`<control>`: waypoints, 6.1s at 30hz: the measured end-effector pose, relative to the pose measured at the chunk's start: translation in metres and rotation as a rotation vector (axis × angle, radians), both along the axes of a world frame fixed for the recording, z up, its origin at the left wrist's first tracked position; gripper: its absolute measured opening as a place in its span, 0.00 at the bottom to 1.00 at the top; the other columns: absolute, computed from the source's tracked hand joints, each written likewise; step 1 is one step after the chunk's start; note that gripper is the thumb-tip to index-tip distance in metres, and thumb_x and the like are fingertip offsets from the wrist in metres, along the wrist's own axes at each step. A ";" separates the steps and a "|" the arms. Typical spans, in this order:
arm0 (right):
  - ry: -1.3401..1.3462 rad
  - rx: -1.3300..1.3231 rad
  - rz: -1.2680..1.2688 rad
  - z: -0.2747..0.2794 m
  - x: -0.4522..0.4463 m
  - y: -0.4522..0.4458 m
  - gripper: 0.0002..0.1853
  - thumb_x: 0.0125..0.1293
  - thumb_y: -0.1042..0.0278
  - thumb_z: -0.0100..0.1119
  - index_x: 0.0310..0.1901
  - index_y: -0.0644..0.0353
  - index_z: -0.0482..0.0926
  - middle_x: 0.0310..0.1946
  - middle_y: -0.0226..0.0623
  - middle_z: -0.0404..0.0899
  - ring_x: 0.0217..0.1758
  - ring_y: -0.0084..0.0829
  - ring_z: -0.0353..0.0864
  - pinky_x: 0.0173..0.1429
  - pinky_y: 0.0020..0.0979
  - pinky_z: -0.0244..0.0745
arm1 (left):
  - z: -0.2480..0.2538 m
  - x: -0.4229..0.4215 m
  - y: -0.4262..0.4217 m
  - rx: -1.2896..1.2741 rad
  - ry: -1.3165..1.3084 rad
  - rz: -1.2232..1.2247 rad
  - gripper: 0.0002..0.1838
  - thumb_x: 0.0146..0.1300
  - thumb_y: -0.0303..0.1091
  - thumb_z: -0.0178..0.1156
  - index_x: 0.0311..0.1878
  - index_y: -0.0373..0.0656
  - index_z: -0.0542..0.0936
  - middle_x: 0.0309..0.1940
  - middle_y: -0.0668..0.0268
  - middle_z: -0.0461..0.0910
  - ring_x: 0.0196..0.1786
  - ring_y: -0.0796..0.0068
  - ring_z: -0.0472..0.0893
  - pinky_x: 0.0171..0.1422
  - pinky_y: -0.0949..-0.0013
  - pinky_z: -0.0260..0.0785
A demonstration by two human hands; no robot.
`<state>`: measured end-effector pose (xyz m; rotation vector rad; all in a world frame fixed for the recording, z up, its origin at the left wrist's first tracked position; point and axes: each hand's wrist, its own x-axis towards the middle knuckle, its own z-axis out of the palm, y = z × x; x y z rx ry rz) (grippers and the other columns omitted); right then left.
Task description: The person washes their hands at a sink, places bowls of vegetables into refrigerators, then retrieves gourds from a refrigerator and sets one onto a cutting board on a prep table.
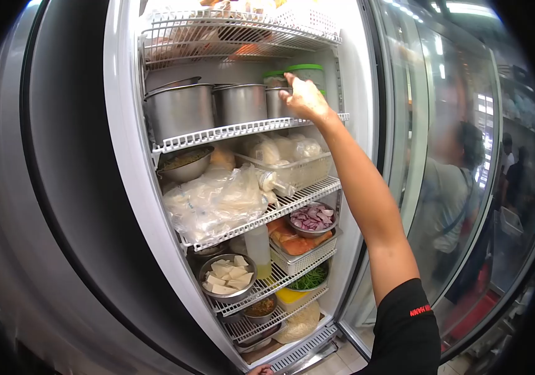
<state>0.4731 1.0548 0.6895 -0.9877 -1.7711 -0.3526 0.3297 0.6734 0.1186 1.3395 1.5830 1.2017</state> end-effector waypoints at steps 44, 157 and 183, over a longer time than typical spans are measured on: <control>0.401 -0.142 0.497 -0.326 0.129 -0.218 0.18 0.38 0.72 0.79 0.31 0.62 0.79 0.60 0.58 0.70 0.62 0.38 0.73 0.63 0.34 0.68 | -0.012 -0.004 0.009 -0.129 -0.053 -0.393 0.15 0.67 0.36 0.57 0.49 0.35 0.79 0.34 0.61 0.83 0.38 0.77 0.81 0.46 0.73 0.73; 1.334 -0.790 -0.555 -0.556 0.378 -0.611 0.13 0.70 0.63 0.53 0.32 0.63 0.77 0.14 0.27 0.70 0.14 0.16 0.67 0.18 0.21 0.61 | -0.170 0.025 0.120 -1.309 2.005 -0.646 0.32 0.51 0.50 0.63 0.61 0.53 0.75 0.64 0.57 0.67 0.66 0.49 0.63 0.61 0.41 0.56; 0.442 0.024 -0.741 -0.398 0.618 -0.296 0.30 0.61 0.62 0.65 0.61 0.69 0.65 0.63 0.50 0.64 0.61 0.41 0.70 0.53 0.33 0.73 | -0.229 0.467 0.165 -0.317 0.780 -1.608 0.21 0.60 0.42 0.50 0.51 0.38 0.76 0.48 0.47 0.78 0.55 0.49 0.76 0.61 0.60 0.67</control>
